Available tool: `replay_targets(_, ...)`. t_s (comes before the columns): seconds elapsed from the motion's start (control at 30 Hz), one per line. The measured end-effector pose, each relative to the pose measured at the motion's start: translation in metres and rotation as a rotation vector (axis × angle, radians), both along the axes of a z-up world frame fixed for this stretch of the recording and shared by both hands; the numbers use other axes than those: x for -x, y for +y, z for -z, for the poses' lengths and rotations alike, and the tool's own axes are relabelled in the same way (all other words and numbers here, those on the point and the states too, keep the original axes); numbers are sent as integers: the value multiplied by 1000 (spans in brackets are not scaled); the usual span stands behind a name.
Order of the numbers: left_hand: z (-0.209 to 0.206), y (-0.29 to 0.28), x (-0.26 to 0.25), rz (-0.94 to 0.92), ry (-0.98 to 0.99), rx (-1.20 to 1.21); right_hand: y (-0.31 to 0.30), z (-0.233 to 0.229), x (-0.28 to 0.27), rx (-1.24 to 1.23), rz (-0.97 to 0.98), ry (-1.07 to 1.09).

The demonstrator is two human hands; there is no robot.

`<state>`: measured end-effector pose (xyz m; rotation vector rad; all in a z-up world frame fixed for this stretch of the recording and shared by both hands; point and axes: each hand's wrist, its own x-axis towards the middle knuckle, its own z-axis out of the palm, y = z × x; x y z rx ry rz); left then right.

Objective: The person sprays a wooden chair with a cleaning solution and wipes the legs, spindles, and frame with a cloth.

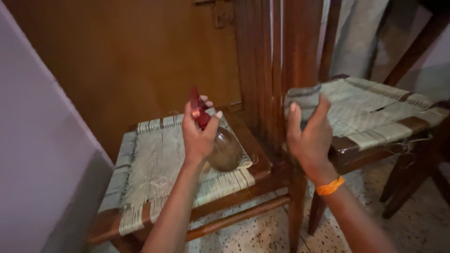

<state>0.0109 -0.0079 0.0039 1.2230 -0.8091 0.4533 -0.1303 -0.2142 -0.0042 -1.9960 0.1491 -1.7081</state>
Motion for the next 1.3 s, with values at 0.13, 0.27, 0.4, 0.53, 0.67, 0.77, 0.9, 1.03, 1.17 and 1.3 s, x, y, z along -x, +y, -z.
replay_targets(0.13, 1, 6, -5, 89, 71, 117, -6, -12, -6, -1, -45, -18)
replay_targets(0.27, 0, 20, -4, 178, -8, 243, -3, 4, -1, 18, -82, -17)
replay_targets(0.4, -9, 32, 25, 182, 48, 377, 6, 41, 4, 16, -21, 1)
replay_targets(0.53, -23, 49, 72, 39, 115, 450, 4, 75, 0, -13, 69, 44)
replay_targets(0.67, -28, 81, 119, 56, 36, 406, -15, 102, -8, 123, 192, 66)
replay_targets(0.77, -16, 108, 144, 176, 68, 367, -25, 112, -14, 137, 185, 108)
replay_targets(0.9, 26, 121, 157, 184, 1, 158, -25, 108, -9, 147, 105, 97)
replay_targets(1.03, 96, 115, 173, 146, 65, -2, -22, 108, -7, 225, 155, 88)
replay_targets(1.17, 153, 136, 198, 8, 335, -75, -21, 123, -5, -163, 21, 254)
replay_targets(1.3, 183, 159, 207, -119, 523, -32, -21, 161, -2, 96, -10, 58)
